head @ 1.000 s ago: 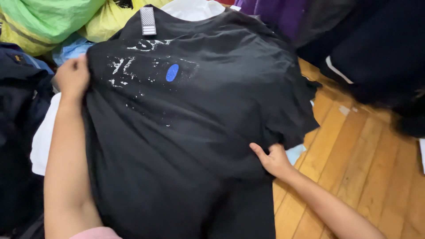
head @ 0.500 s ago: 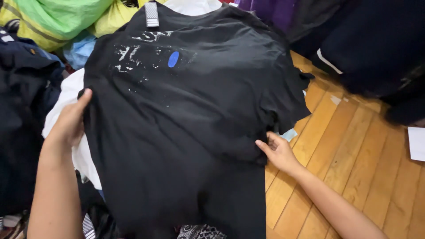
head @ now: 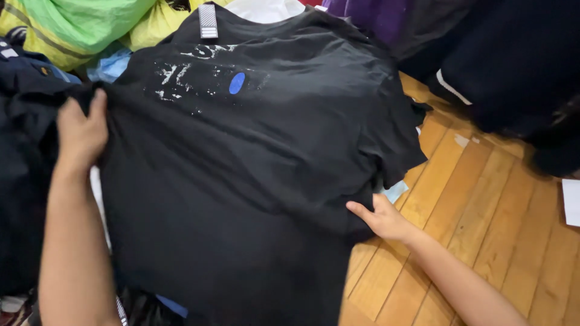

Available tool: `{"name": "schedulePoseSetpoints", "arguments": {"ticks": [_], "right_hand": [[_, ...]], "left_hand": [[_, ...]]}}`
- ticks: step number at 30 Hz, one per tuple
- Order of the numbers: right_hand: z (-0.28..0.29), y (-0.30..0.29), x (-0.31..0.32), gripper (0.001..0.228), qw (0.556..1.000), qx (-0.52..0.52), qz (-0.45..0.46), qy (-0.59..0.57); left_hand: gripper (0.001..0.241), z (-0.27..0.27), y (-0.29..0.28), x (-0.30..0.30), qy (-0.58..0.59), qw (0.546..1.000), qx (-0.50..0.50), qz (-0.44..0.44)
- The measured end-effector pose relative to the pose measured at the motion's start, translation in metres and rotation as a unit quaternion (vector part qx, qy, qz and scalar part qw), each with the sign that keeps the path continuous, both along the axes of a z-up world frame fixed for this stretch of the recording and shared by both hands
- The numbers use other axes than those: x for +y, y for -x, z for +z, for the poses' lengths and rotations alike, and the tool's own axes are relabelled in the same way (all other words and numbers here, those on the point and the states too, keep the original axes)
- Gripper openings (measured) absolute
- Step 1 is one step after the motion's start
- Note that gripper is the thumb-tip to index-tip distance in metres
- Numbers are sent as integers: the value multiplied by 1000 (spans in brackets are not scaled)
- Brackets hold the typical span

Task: The person lays a black t-shirt on a wooden table, smooths it out, and folds it. They then use a blue handheld device to apply a patterned strip to the shirt's collar area before lifting the shirt.

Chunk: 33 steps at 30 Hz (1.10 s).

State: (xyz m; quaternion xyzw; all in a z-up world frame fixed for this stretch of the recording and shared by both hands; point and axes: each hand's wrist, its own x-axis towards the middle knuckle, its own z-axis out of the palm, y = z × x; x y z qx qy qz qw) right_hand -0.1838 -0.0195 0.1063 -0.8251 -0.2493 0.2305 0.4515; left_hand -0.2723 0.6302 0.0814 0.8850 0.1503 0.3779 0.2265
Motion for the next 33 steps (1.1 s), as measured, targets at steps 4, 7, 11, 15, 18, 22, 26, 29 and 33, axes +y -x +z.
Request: {"name": "schedulePoseSetpoints", "arguments": {"ticks": [4, 7, 11, 15, 18, 22, 26, 29, 33], "right_hand": [[-27, 5, -23, 31, 998, -62, -3, -7], [-38, 21, -23, 45, 983, -178, 52, 8], [-31, 42, 5, 46, 977, -44, 170, 118], [-40, 34, 33, 46, 931, -221, 253, 143], [-63, 31, 37, 64, 901, -268, 197, 278], [-35, 27, 44, 68, 911, -233, 200, 277], [44, 7, 44, 60, 925, -165, 276, 202], [99, -16, 42, 35, 950, -204, 229, 52], [125, -68, 61, 27, 925, -381, 2, -16]], "left_hand": [[38, 30, -32, 41, -150, 988, -14, 15], [55, 25, -71, 71, -292, 939, 84, 159], [45, -12, -123, 72, -352, 904, 133, 205], [42, -54, -148, 70, -300, 915, 230, 144], [45, -42, -146, 61, -205, 934, 271, 113], [45, -52, -146, 65, -205, 939, 251, 117], [28, -19, -160, 53, -169, 975, 94, 112], [23, 24, -183, 21, -95, 995, 0, 21], [41, 52, -233, -18, -34, 989, 83, -117]]}}
